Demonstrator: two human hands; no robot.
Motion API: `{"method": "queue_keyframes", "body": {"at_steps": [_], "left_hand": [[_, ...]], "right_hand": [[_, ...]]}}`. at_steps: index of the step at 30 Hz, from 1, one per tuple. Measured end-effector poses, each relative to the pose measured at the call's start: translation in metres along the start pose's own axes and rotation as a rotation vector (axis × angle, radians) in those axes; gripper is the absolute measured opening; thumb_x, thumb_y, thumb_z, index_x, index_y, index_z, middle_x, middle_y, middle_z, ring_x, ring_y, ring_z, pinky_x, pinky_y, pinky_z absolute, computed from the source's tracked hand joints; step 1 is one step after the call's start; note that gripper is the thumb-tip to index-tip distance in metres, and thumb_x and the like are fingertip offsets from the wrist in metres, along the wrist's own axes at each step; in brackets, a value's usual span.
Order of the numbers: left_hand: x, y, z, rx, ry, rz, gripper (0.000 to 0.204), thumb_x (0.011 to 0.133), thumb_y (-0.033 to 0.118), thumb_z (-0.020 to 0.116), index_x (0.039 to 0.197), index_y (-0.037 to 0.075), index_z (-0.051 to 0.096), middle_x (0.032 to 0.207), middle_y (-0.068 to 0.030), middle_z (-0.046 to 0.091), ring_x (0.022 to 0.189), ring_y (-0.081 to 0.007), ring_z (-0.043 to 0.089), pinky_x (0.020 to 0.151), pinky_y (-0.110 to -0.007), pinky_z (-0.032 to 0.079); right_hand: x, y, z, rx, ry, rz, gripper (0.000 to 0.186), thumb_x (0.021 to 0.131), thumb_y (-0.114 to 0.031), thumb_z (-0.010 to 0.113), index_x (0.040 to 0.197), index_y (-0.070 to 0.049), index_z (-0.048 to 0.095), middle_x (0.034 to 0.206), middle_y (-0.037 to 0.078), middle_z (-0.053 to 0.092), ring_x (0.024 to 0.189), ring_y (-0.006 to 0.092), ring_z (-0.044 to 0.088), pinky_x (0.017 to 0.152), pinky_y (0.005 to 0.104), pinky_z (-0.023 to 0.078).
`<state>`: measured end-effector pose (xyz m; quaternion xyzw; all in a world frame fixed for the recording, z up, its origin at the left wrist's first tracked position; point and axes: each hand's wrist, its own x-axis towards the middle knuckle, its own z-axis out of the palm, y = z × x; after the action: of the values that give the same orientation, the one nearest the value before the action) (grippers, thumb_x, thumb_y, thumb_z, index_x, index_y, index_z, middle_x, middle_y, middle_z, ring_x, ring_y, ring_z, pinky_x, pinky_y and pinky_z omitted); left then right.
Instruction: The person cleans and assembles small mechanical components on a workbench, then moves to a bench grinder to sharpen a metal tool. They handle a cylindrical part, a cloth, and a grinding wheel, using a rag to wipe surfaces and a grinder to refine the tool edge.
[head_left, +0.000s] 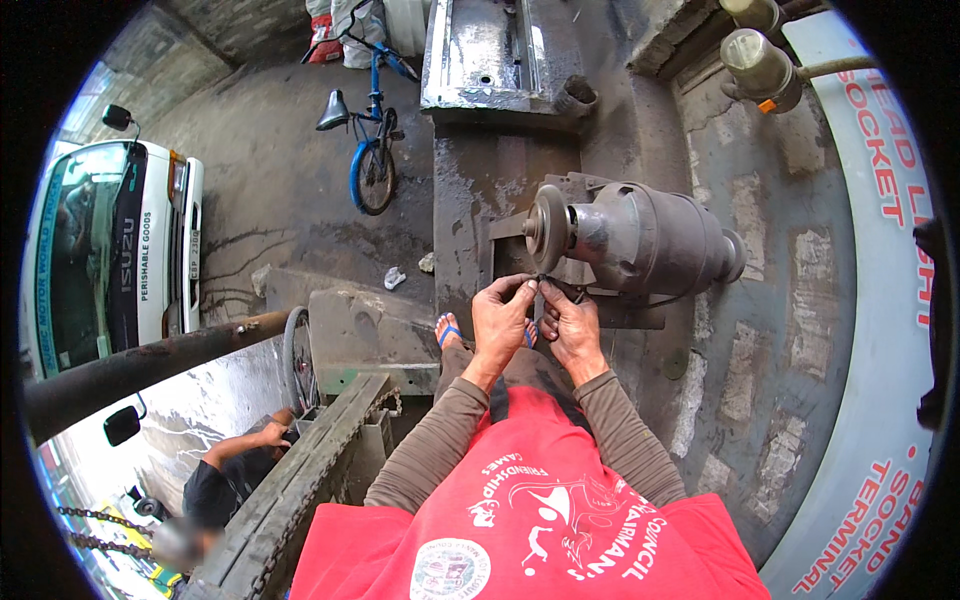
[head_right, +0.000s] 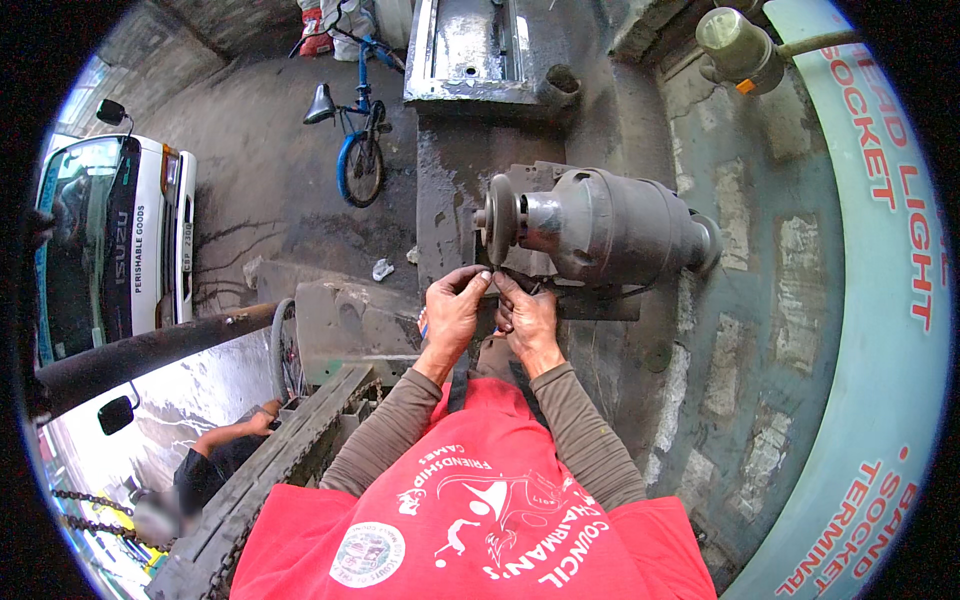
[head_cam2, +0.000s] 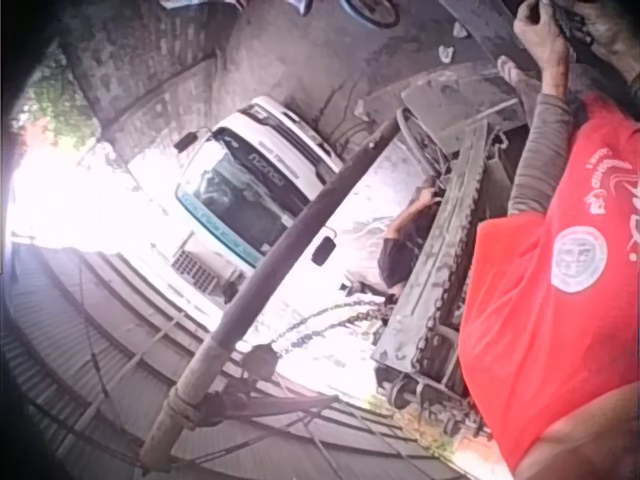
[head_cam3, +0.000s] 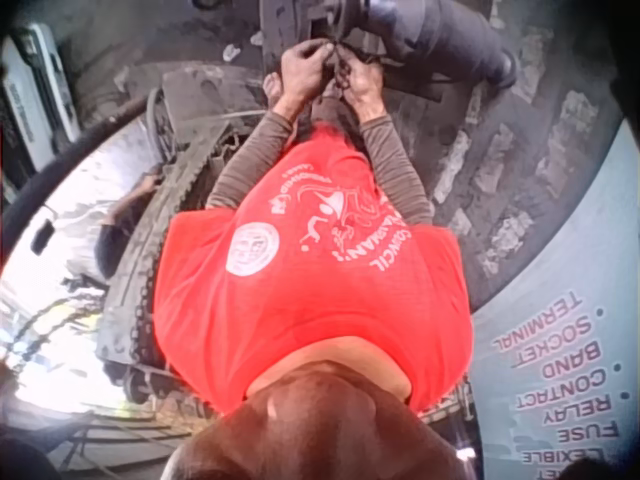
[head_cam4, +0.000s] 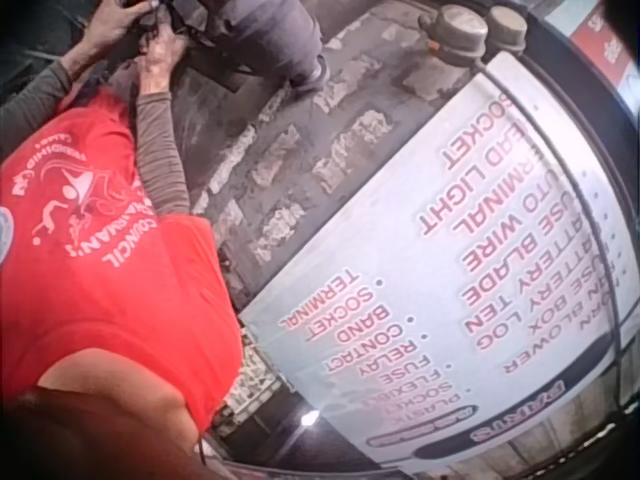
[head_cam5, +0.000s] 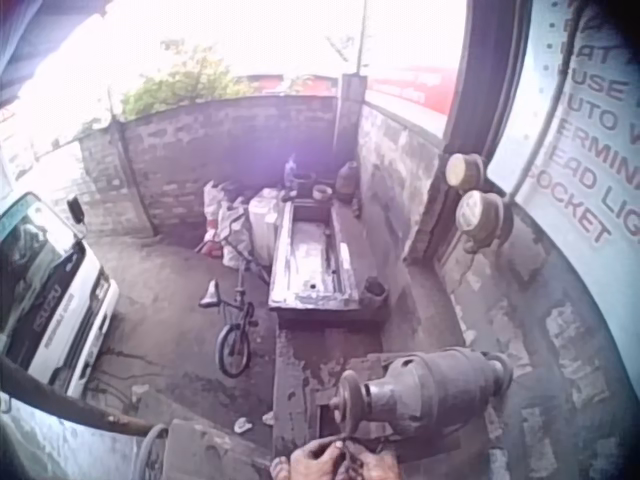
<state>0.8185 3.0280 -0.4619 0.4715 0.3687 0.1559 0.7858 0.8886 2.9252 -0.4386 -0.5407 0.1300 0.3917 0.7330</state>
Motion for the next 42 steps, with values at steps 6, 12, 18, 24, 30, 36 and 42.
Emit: {"method": "queue_keyframes", "body": {"at_steps": [6,12,18,24,30,36,42], "left_hand": [[-0.002,-0.007,0.006,0.077,0.049,0.127,0.022,0.094,0.014,0.073,0.106,-0.004,0.074,0.092,-0.004,0.071,0.083,-0.0087,0.062,0.073,-0.025,0.05],[-0.003,-0.002,0.01,0.122,0.06,0.158,0.019,0.093,0.013,0.072,0.102,-0.003,0.074,0.091,-0.0051,0.071,0.08,-0.0096,0.064,0.068,-0.026,0.05],[-0.012,0.014,-0.002,0.473,0.01,0.566,0.015,0.088,0.005,0.071,0.102,0.001,0.075,0.093,-0.0128,0.07,0.082,-0.0222,0.069,0.072,-0.031,0.052],[-0.018,0.02,-0.011,0.411,-0.149,0.399,0.018,0.092,0.007,0.069,0.108,0.0,0.072,0.087,-0.0052,0.068,0.075,-0.0147,0.065,0.067,-0.028,0.051],[-0.011,0.01,-0.022,-0.34,-0.334,-0.435,0.02,0.101,0.019,0.064,0.103,0.0,0.068,0.079,0.0011,0.059,0.062,-0.0064,0.048,0.056,-0.024,0.039],[-0.002,-0.018,-0.014,-0.815,-0.363,-0.623,0.013,0.103,0.014,0.058,0.101,0.003,0.064,0.085,0.0002,0.058,0.069,-0.008,0.046,0.059,-0.024,0.04],[0.007,-0.03,0.001,-0.964,-0.229,-0.672,0.015,0.104,0.017,0.056,0.094,0.005,0.058,0.076,0.0008,0.049,0.065,-0.009,0.041,0.057,-0.023,0.036]], "right_hand": [[0.005,-0.004,0.002,0.072,0.041,0.07,0.016,0.092,-0.015,0.075,0.082,-0.01,0.063,0.059,-0.007,0.044,0.042,0.0051,0.037,0.038,0.0237,0.027],[0.001,-0.008,0.004,0.016,0.049,0.007,0.017,0.092,-0.016,0.075,0.082,-0.009,0.063,0.06,-0.007,0.045,0.042,0.0048,0.037,0.038,0.0238,0.027],[-0.01,-0.017,-0.003,0.033,0.016,0.112,0.016,0.093,-0.018,0.074,0.087,-0.006,0.065,0.06,-0.006,0.045,0.041,0.0052,0.037,0.037,0.0242,0.031],[-0.013,-0.027,-0.008,-0.083,-0.067,0.066,0.018,0.094,-0.018,0.073,0.096,0.0,0.068,0.065,-0.003,0.055,0.044,0.0048,0.043,0.039,0.0232,0.037],[-0.022,-0.029,-0.005,-0.687,-0.108,-0.315,0.026,0.092,-0.014,0.075,0.112,0.002,0.071,0.087,0.005,0.071,0.064,0.0069,0.063,0.053,0.0232,0.052],[-0.019,-0.013,-0.005,-0.447,0.011,-0.208,0.025,0.089,-0.011,0.077,0.109,0.003,0.071,0.092,0.007,0.073,0.074,0.0093,0.066,0.063,0.0248,0.055],[0.003,-0.002,-0.002,-0.217,0.053,-0.196,0.018,0.086,-0.007,0.078,0.099,0.003,0.072,0.089,0.007,0.074,0.068,0.0118,0.067,0.062,0.0254,0.055]]}}
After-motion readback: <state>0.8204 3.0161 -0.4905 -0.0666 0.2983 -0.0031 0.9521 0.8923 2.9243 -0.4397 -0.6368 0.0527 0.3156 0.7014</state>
